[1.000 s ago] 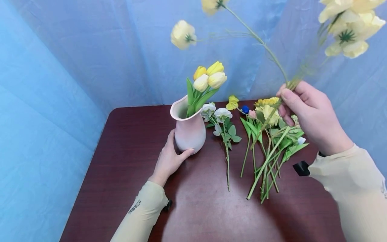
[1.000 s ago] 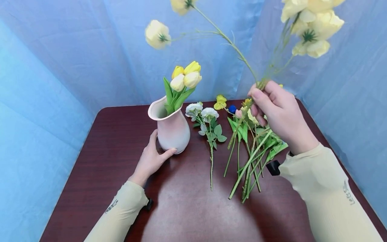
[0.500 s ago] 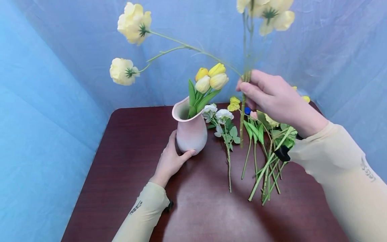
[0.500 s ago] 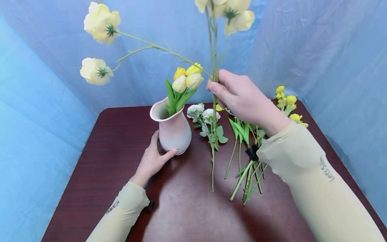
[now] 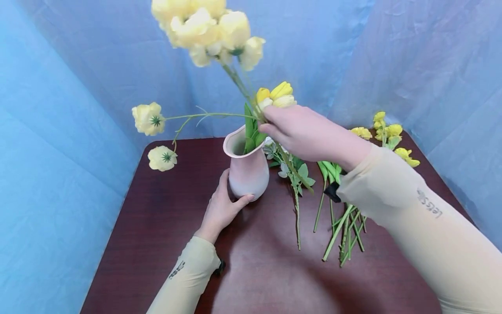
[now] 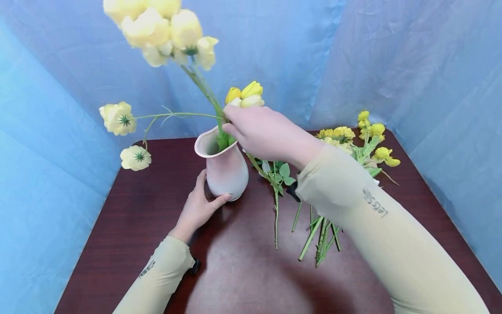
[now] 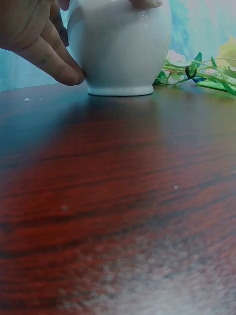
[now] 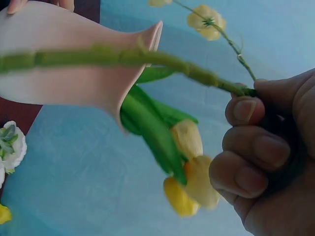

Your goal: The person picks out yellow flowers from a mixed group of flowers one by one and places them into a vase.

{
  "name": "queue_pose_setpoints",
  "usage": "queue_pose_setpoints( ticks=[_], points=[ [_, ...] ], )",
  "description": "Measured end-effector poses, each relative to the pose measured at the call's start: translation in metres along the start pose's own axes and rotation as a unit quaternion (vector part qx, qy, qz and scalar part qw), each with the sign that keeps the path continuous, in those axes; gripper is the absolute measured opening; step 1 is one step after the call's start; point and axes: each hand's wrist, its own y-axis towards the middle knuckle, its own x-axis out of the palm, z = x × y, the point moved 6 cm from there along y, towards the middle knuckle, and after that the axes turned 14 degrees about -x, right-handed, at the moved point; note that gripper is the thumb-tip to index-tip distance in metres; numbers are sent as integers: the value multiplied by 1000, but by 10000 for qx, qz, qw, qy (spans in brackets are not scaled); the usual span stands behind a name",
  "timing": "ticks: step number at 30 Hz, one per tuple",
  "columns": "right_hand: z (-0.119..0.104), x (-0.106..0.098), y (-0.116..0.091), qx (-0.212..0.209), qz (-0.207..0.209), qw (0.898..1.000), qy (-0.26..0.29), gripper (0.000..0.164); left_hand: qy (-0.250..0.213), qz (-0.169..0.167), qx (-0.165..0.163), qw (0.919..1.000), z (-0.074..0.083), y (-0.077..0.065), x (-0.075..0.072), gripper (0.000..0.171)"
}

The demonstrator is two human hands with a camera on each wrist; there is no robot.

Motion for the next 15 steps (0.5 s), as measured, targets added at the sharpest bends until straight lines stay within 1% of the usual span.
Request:
queue_pose_setpoints(
  ticks=[4,8,10,15],
  points=[
    [-10,2,19,51,-319,9986,-429,20,-5,-22,24,10000,0,-1,0,94],
    [-18,3,36,185,-490,9954,-804,20,-41,-52,16,10000,1,-2,-1,94],
    [-22,3,46,199,-493,9938,-972,21,-71,-79,-23,9999,2,-2,-1,95],
    [-30,3,69,-52,-377,9900,-1360,22,-125,-103,-55,9999,3,-2,-1,95]
  ],
)
